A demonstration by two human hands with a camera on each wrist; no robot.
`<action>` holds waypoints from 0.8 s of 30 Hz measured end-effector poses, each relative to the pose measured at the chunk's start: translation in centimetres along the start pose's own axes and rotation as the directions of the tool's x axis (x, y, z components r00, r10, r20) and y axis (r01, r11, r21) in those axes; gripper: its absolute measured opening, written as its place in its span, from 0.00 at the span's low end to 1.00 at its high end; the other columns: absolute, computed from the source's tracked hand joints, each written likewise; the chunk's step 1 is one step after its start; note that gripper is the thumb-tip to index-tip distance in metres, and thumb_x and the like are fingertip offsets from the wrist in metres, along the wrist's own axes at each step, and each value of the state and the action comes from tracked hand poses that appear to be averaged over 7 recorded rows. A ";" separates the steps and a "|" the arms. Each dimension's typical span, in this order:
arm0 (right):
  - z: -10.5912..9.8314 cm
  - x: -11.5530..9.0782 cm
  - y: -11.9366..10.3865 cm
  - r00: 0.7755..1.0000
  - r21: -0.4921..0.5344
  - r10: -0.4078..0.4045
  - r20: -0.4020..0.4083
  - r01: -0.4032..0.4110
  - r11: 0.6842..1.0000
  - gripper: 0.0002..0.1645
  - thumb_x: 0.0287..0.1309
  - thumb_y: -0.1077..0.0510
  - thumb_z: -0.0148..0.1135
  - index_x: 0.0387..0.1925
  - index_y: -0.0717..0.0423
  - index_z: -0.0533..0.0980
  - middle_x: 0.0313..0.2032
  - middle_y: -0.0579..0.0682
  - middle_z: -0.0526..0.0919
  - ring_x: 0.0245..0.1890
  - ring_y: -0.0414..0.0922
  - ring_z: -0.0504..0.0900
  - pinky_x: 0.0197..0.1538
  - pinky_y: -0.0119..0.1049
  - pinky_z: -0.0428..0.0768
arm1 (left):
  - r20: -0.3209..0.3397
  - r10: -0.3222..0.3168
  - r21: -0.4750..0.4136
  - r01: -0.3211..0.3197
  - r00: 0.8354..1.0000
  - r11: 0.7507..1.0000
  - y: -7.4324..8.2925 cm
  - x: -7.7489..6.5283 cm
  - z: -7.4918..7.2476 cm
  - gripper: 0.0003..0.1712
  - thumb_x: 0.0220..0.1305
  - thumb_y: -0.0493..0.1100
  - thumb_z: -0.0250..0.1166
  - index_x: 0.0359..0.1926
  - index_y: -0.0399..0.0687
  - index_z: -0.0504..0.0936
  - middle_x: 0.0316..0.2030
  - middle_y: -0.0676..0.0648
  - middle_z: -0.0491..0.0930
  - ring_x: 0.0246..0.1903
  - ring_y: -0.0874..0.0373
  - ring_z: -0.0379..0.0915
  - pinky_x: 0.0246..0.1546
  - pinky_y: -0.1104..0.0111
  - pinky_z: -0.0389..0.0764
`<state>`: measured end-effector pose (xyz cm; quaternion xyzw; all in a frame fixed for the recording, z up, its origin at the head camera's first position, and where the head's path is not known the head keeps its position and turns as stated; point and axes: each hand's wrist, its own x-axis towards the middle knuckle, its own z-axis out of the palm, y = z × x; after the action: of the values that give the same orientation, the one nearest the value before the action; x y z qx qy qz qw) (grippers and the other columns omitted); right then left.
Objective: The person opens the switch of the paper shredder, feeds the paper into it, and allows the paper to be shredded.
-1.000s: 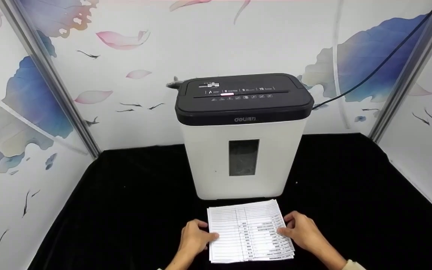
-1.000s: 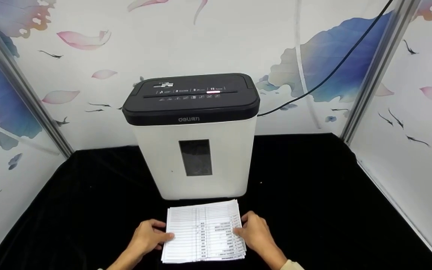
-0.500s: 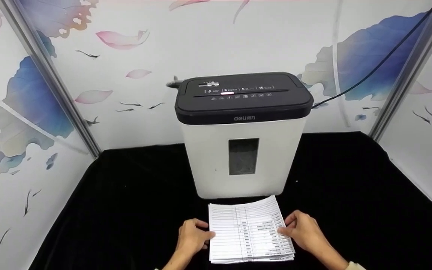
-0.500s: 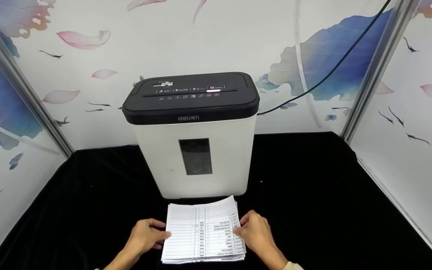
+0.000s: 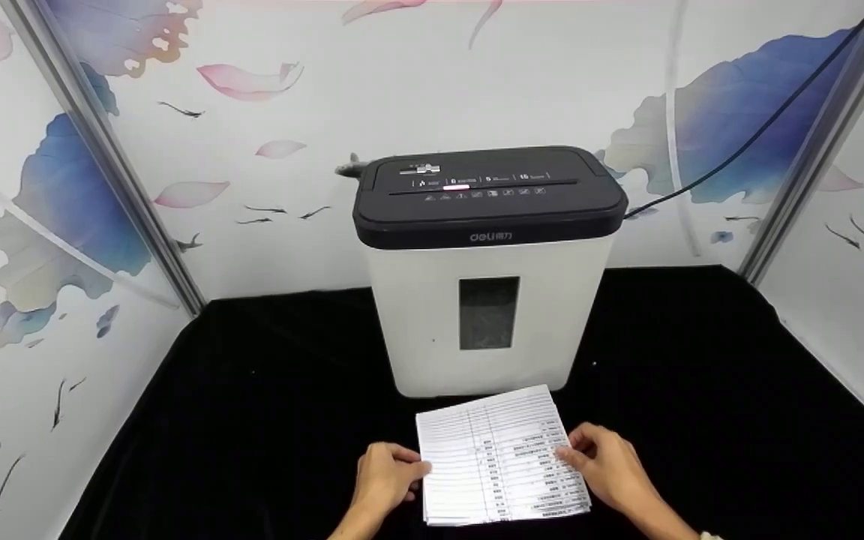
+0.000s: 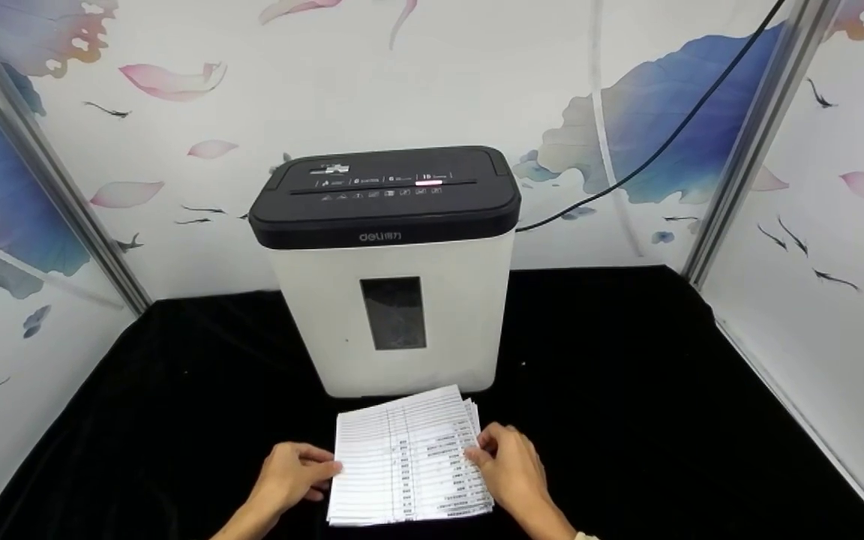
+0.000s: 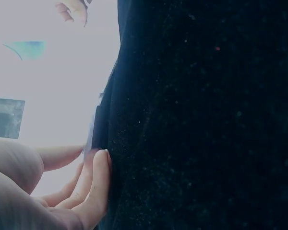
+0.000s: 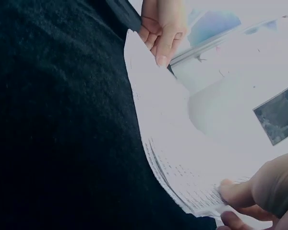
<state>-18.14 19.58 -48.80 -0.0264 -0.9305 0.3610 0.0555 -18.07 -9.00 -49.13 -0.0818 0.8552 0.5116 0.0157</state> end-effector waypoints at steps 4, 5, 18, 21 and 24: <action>-0.2 0.0 -0.2 1.000 0.064 0.004 -0.011 -0.003 0.998 0.09 0.49 0.57 0.67 0.23 0.47 0.73 0.22 0.41 0.78 0.24 0.35 0.72 0.30 0.28 0.68 | 0.006 0.000 0.007 0.000 1.000 1.000 -0.1 -0.1 -0.1 0.10 0.45 0.38 0.71 0.30 0.38 0.82 0.20 0.47 0.82 0.15 0.62 0.75 0.15 0.71 0.79; -0.2 0.0 -0.2 1.000 0.078 0.000 -0.016 0.002 0.997 0.09 0.49 0.58 0.67 0.23 0.47 0.73 0.22 0.41 0.79 0.24 0.35 0.72 0.30 0.28 0.68 | 0.007 0.002 0.008 -0.002 1.000 1.000 -0.1 -0.1 -0.1 0.11 0.45 0.39 0.71 0.31 0.38 0.82 0.20 0.46 0.82 0.15 0.61 0.75 0.15 0.71 0.79; -0.3 0.3 -0.1 0.997 0.251 -0.035 -0.071 0.052 0.967 0.06 0.51 0.60 0.65 0.25 0.51 0.74 0.22 0.44 0.78 0.24 0.34 0.72 0.31 0.26 0.71 | 0.054 0.047 -0.255 -0.032 0.997 0.966 -0.8 1.0 -1.1 0.16 0.48 0.40 0.71 0.36 0.33 0.79 0.26 0.47 0.81 0.25 0.62 0.77 0.27 0.70 0.83; -0.3 0.5 -0.1 0.997 0.301 -0.032 -0.076 0.053 0.952 0.05 0.51 0.60 0.64 0.26 0.52 0.75 0.23 0.45 0.78 0.24 0.34 0.73 0.31 0.26 0.72 | 0.112 0.076 -0.360 -0.031 0.991 0.932 -1.0 1.3 -1.2 0.18 0.50 0.38 0.69 0.38 0.29 0.77 0.28 0.47 0.81 0.27 0.61 0.78 0.31 0.67 0.84; -0.3 0.8 -0.2 0.997 0.327 -0.022 -0.074 0.045 0.944 0.03 0.52 0.59 0.64 0.28 0.52 0.76 0.25 0.45 0.79 0.25 0.34 0.74 0.31 0.25 0.72 | 0.148 0.101 -0.417 -0.031 0.984 0.908 -0.7 1.5 -1.3 0.20 0.52 0.38 0.68 0.41 0.27 0.75 0.31 0.45 0.82 0.29 0.59 0.79 0.33 0.65 0.84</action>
<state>-18.93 19.75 -48.39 -0.0136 -0.8551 0.5089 0.0976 -19.41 -10.66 -49.28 -0.0110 0.7257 0.6860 0.0522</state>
